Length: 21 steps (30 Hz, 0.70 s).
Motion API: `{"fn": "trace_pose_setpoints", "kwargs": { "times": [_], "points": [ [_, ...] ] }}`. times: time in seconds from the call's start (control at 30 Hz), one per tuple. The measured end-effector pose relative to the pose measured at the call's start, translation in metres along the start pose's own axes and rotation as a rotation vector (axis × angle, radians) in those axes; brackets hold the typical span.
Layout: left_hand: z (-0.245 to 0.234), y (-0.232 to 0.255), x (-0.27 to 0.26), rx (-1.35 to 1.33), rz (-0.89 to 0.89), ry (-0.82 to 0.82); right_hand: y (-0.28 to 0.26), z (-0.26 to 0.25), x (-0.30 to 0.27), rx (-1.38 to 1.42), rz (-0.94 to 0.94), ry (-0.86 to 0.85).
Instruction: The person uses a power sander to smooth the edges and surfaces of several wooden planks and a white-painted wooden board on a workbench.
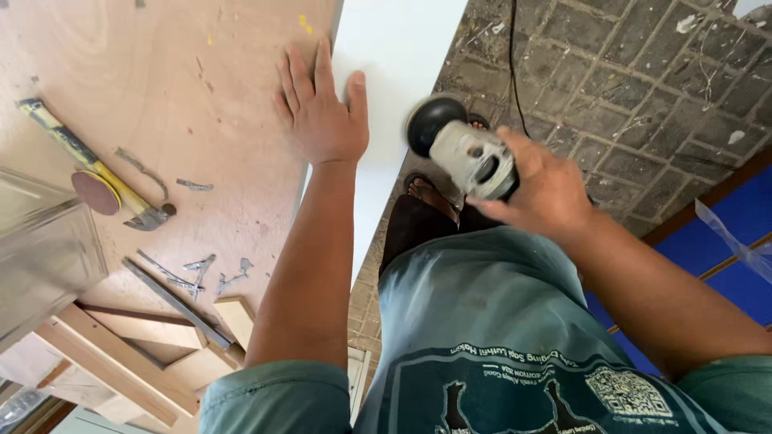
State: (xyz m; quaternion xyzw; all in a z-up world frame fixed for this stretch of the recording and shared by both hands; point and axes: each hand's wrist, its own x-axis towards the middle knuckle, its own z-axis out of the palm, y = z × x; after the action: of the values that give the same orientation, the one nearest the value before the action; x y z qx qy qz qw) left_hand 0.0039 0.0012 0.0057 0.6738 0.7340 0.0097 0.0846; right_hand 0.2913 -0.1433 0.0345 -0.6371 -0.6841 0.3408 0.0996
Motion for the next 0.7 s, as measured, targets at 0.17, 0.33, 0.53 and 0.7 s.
{"fn": "trace_pose_setpoints", "kwargs": {
  "times": [0.17,0.33,0.53,0.7],
  "points": [
    [0.009,-0.005,-0.001,0.067,0.013,0.076,0.005,-0.027,0.031,-0.085,0.047,0.004],
    [0.012,-0.005,0.001,0.03,0.001,0.075,-0.004,-0.065,0.065,-0.018,0.318,-0.043],
    [0.011,-0.008,0.001,-0.001,0.015,0.044,0.021,-0.077,0.085,0.046,0.2,0.179],
    [0.013,-0.008,-0.001,0.003,0.031,0.081,0.016,-0.103,0.106,0.068,0.232,0.198]
  ]
}}
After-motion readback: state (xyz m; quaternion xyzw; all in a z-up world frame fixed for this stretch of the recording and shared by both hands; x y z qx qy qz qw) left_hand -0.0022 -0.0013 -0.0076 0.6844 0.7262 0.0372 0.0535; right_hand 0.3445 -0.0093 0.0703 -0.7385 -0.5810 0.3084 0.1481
